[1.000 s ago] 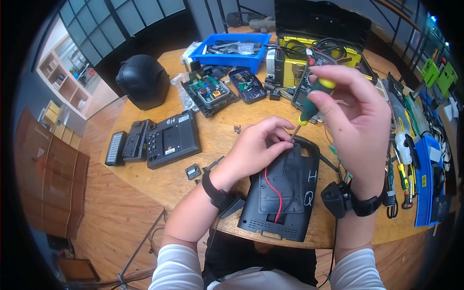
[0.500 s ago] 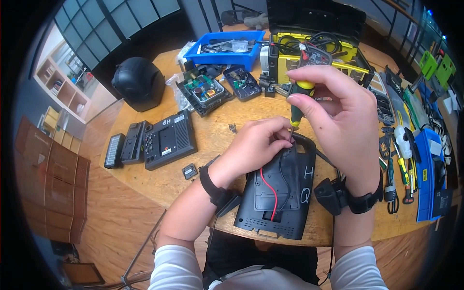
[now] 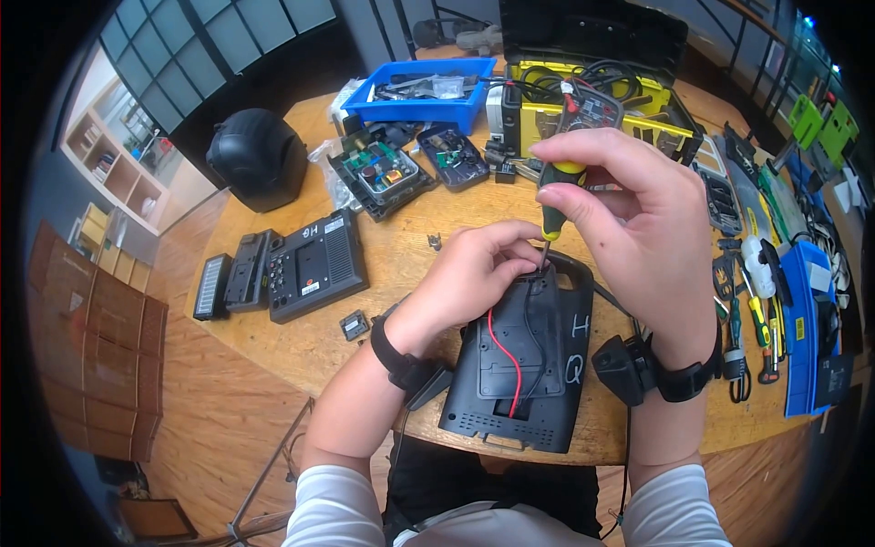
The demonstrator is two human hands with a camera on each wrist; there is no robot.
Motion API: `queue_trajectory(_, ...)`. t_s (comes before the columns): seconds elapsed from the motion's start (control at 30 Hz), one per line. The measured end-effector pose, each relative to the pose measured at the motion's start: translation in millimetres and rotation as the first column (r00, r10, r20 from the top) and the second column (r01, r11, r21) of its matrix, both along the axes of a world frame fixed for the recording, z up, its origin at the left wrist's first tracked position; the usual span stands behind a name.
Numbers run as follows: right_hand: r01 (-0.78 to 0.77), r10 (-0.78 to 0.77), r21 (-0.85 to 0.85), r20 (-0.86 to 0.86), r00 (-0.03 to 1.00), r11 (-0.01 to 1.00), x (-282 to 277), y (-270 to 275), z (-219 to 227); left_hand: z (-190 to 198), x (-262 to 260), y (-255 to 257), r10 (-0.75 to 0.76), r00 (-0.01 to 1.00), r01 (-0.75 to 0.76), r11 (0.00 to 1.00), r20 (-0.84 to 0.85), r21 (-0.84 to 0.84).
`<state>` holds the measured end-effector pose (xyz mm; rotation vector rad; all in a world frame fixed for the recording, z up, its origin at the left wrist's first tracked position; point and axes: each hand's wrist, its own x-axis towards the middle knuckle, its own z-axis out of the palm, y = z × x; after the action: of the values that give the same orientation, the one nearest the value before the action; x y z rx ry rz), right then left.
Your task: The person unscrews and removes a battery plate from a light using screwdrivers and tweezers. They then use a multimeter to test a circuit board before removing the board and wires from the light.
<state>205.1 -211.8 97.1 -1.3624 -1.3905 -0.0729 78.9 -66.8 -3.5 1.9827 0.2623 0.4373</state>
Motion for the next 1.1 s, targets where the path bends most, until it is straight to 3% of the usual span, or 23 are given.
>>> queue_trajectory(0.67, 0.021, -0.021, -0.019, 0.019, 1.000, 1.000, -2.9, -1.3, 2.2, 5.1, -8.6, -1.5, -0.026, 1.000, 0.026, 1.000, -0.016, 0.000)
queue_trajectory(0.73, 0.063, -0.062, -0.037, 0.034, 0.998, 0.997, -4.5, -3.4, 5.4, -2.5, -10.5, 2.1, -0.048, 0.994, 0.056, 0.995, 0.096, -0.088)
queue_trajectory(0.87, 0.064, -0.064, -0.037, 0.006, 0.998, 0.997, 7.6, -0.4, 1.0, -12.5, -15.8, 8.3, -0.019, 0.997, 0.034, 0.974, 0.071, -0.223)
queue_trajectory(0.93, 0.094, -0.133, 0.146, 0.288, 0.948, 0.985, 21.8, 4.9, -7.0, -11.7, -18.0, 8.1, -0.004, 0.999, -0.003, 0.992, 0.051, 0.123)
queue_trajectory(0.97, 0.098, -0.136, 0.143, 0.287, 0.948, 0.985, 19.9, 5.1, -7.8, -12.7, -18.0, 7.4, -0.007, 0.999, 0.001, 0.993, 0.050, 0.120)
queue_trajectory(1.03, -0.032, 0.033, 0.124, -0.011, 0.999, 0.992, 12.2, 6.5, -9.0, -18.2, -17.4, 5.9, 0.030, 0.993, -0.045, 0.991, 0.117, 0.124)
queue_trajectory(1.1, 0.055, -0.054, 0.082, -0.016, 0.998, 0.995, 7.1, 5.4, -8.9, -21.4, -17.4, 7.2, 0.031, 0.994, -0.039, 0.996, 0.104, 0.074)
